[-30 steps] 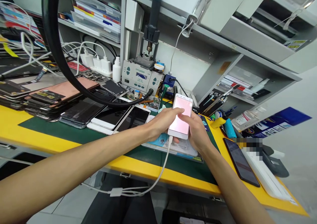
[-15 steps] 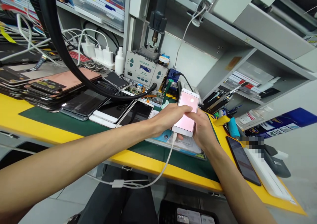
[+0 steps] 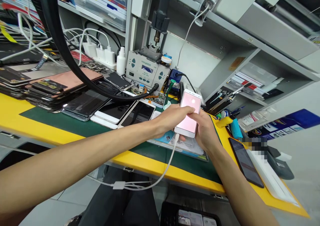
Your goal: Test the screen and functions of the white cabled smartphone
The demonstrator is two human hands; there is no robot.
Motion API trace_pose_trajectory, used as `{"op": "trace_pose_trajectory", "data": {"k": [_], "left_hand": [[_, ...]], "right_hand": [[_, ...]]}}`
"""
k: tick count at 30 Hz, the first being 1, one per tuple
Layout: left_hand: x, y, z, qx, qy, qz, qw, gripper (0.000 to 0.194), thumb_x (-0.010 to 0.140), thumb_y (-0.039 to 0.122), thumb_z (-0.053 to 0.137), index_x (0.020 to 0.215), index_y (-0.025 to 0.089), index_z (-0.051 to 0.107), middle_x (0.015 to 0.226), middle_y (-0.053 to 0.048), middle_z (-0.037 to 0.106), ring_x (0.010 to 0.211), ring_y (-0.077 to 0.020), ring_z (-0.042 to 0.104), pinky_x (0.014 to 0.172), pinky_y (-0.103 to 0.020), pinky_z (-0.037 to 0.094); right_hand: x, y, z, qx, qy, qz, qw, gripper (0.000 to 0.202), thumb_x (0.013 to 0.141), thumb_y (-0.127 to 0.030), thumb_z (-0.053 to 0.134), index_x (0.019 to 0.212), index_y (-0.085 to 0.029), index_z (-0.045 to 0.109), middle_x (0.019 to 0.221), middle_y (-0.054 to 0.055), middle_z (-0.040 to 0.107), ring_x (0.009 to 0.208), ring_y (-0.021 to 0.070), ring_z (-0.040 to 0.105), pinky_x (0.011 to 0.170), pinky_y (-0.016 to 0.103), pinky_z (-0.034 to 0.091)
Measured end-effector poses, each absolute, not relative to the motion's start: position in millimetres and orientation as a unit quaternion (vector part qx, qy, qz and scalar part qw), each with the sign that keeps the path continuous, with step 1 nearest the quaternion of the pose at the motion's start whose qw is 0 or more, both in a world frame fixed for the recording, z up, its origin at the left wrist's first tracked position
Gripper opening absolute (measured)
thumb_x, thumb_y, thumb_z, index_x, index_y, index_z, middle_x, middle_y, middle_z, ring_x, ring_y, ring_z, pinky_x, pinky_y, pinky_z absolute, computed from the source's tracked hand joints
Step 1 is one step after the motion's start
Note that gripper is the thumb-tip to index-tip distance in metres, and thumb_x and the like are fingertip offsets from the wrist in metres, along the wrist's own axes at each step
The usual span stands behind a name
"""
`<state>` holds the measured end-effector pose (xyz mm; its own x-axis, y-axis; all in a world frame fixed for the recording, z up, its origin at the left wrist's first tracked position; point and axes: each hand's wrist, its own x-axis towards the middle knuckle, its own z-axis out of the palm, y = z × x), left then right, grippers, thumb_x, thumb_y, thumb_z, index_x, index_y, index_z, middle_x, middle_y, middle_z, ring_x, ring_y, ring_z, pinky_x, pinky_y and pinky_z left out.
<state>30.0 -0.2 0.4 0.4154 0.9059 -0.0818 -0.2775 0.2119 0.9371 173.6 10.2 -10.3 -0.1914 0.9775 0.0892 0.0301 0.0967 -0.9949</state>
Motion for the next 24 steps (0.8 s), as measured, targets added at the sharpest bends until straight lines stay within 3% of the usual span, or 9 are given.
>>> {"op": "trace_pose_trajectory", "data": {"k": [9, 24], "left_hand": [[29.7, 0.1, -0.9, 0.479, 0.340, 0.424, 0.689, 0.027, 0.088, 0.038, 0.056, 0.094, 0.014, 0.065, 0.075, -0.009, 0.064, 0.065, -0.0222, 0.064, 0.050, -0.035, 0.056], [30.7, 0.2, 0.9, 0.477, 0.340, 0.431, 0.686, 0.025, 0.087, 0.036, 0.058, 0.098, 0.014, 0.063, 0.076, -0.007, 0.064, 0.064, -0.0228, 0.064, 0.040, -0.031, 0.052]], "right_hand": [[174.5, 9.3, -8.4, -0.431, -0.580, 0.521, 0.454, 0.026, 0.079, -0.036, 0.069, 0.099, -0.022, 0.062, 0.089, 0.003, 0.072, 0.070, 0.0230, 0.065, 0.055, 0.031, 0.046], [174.2, 12.0, -11.0, -0.420, -0.585, 0.520, 0.459, 0.040, 0.077, -0.037, 0.068, 0.114, -0.023, 0.061, 0.094, 0.003, 0.072, 0.073, 0.0224, 0.065, 0.061, 0.032, 0.048]]}}
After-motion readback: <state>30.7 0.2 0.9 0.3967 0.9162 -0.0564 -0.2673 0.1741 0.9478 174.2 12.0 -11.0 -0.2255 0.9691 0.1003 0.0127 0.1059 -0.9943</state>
